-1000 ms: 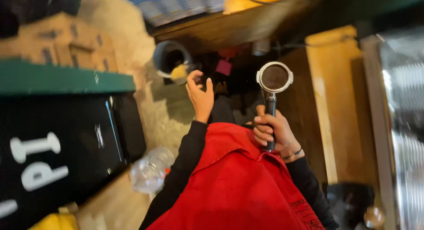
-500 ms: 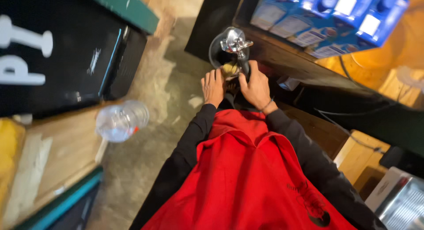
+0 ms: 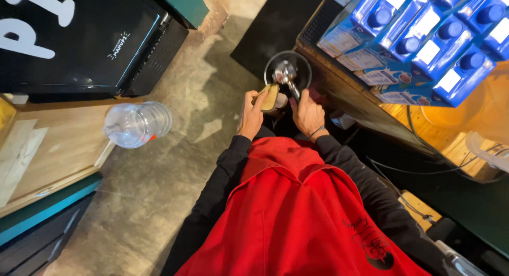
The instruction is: The person scoops ground coffee into a portafilter basket placed on a scale, levels the grounds with a finger, tamps the coffee using a tamper, and then wipes the portafilter with a cloth. This process is repeated multiple times.
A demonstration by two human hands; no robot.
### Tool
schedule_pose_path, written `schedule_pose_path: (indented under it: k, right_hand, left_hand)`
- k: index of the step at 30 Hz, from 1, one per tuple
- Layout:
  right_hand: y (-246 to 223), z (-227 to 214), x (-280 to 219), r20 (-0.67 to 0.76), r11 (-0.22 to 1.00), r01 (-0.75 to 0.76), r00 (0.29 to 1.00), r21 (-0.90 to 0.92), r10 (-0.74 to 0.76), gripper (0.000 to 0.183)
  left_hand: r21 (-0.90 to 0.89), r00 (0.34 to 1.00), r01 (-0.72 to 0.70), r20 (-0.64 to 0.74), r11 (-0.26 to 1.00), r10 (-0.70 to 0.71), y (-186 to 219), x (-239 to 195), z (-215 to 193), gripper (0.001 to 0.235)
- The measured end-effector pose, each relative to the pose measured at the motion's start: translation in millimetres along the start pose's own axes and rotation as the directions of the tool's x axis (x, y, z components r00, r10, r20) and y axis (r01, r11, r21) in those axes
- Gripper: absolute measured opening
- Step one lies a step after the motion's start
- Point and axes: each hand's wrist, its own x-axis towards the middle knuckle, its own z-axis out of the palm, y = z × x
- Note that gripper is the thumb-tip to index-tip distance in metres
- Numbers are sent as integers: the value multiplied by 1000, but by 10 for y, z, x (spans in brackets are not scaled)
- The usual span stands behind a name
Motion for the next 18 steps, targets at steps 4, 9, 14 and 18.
schedule_pose_path:
  k: [4, 9, 14, 18]
  right_hand:
    - [-69, -321, -32, -17, 986, 25, 1000, 165, -23, 40]
    - [250, 114, -83, 124, 996, -11, 992, 84, 0, 48]
    - [-68, -701, -337, 482, 26, -483, 866, 875, -131, 14]
    - [78, -812, -489, 480, -463, -705, 707, 538, -520, 14]
  left_hand:
    - [-133, 994, 42, -94, 990, -55, -36, 11, 75, 45]
    - [-514, 818, 463, -67, 723, -571, 93, 85, 40, 60]
    - [-925, 602, 302, -2, 230, -798, 1031, 406, -614, 88]
    - [-430, 975, 32, -185, 902, -123, 1278, 503, -678, 85]
